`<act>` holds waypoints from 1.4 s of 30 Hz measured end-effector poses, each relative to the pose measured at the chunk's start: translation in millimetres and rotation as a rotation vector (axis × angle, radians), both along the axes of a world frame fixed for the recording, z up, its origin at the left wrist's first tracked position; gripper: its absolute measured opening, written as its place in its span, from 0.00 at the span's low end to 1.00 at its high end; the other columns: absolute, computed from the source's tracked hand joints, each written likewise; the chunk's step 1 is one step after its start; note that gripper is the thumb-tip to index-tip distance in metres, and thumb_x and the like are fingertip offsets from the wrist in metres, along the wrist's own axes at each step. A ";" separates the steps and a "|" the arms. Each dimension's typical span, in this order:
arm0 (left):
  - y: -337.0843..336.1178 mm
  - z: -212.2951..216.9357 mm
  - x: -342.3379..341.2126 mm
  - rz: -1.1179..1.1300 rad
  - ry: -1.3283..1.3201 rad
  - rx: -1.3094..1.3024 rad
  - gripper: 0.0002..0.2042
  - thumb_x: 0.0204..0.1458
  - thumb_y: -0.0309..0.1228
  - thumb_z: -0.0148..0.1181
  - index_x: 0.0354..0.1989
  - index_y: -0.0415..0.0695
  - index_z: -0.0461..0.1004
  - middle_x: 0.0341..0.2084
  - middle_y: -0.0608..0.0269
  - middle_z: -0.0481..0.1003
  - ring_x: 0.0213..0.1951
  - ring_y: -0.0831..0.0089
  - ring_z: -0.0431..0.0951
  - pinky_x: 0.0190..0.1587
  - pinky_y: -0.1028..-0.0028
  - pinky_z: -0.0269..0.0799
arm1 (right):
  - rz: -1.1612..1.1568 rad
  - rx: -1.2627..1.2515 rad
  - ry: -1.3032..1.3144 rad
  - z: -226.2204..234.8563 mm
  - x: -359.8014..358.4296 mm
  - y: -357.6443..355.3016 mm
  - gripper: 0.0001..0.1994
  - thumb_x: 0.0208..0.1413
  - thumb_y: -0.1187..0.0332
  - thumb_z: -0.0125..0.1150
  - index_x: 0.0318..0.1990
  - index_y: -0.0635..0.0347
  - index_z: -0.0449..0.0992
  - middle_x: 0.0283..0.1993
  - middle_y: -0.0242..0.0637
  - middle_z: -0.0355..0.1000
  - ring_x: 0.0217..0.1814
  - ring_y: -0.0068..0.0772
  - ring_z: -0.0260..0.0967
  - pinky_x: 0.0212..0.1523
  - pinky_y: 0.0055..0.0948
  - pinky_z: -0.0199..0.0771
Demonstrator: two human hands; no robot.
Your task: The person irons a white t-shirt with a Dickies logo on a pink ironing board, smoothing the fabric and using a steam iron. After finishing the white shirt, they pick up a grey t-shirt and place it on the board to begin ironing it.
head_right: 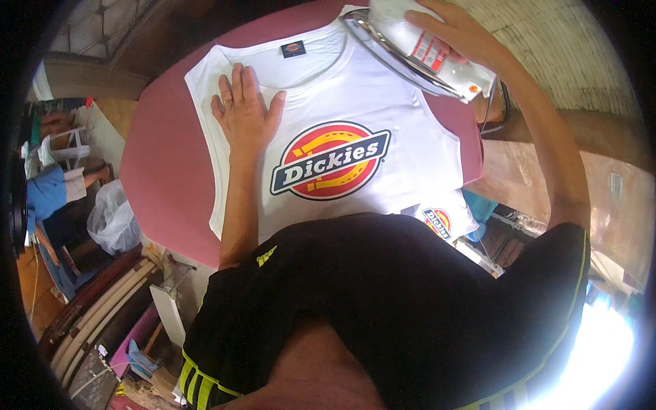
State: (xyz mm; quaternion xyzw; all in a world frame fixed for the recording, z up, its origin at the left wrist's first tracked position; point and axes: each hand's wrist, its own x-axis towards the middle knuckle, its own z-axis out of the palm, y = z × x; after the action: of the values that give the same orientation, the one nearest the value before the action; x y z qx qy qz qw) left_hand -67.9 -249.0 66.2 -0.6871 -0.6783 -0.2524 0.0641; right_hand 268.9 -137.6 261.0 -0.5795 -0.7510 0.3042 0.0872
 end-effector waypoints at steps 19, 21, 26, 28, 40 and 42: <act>53.8 -6.6 46.7 -0.197 0.119 -0.034 0.39 0.59 0.61 0.43 0.70 0.44 0.57 0.73 0.60 0.52 0.74 0.55 0.47 0.69 0.42 0.41 | -0.055 0.429 -0.051 -77.2 -47.4 24.3 0.20 0.65 0.56 0.55 0.51 0.68 0.72 0.39 0.44 0.77 0.40 0.37 0.78 0.46 0.39 0.77; 53.7 -7.4 47.1 -0.195 0.111 -0.045 0.39 0.59 0.62 0.42 0.70 0.45 0.57 0.73 0.61 0.51 0.74 0.55 0.46 0.69 0.43 0.40 | -0.049 0.351 -0.079 -68.2 -53.0 22.6 0.21 0.63 0.56 0.57 0.51 0.68 0.72 0.40 0.48 0.78 0.42 0.41 0.78 0.48 0.41 0.77; 57.0 -6.7 50.9 -0.188 0.112 -0.078 0.39 0.58 0.62 0.42 0.71 0.45 0.56 0.73 0.61 0.50 0.74 0.56 0.45 0.69 0.42 0.39 | -0.090 0.378 -0.074 -99.9 -23.1 12.6 0.26 0.65 0.47 0.52 0.58 0.58 0.72 0.39 0.47 0.78 0.30 0.33 0.78 0.33 0.33 0.80; 57.6 -7.9 49.2 -0.163 0.105 -0.015 0.34 0.59 0.58 0.45 0.68 0.49 0.62 0.71 0.63 0.55 0.72 0.58 0.51 0.67 0.43 0.43 | -0.076 0.292 -0.077 -87.2 -28.2 6.9 0.26 0.66 0.47 0.51 0.57 0.61 0.72 0.37 0.44 0.77 0.28 0.29 0.76 0.31 0.30 0.78; 98.4 13.1 21.2 -0.189 -0.097 0.139 0.12 0.56 0.36 0.60 0.46 0.50 0.79 0.42 0.67 0.76 0.47 0.63 0.73 0.49 0.53 0.63 | 0.312 0.207 0.006 -32.4 -20.8 37.7 0.22 0.63 0.48 0.53 0.53 0.56 0.77 0.35 0.36 0.77 0.32 0.30 0.74 0.34 0.31 0.74; 101.5 15.0 14.2 -0.195 -0.253 0.084 0.11 0.55 0.36 0.61 0.44 0.49 0.80 0.40 0.66 0.78 0.44 0.62 0.75 0.47 0.54 0.65 | 0.412 0.123 -0.028 -21.4 -28.8 39.9 0.23 0.61 0.47 0.57 0.50 0.56 0.78 0.39 0.40 0.78 0.38 0.37 0.76 0.43 0.33 0.74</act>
State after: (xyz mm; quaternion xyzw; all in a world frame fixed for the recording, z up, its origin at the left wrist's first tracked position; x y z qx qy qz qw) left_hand -53.7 -147.5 81.1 -0.7090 -0.5998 -0.3703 -0.0180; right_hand 240.1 -97.7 239.6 -0.4117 -0.8718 0.2610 0.0481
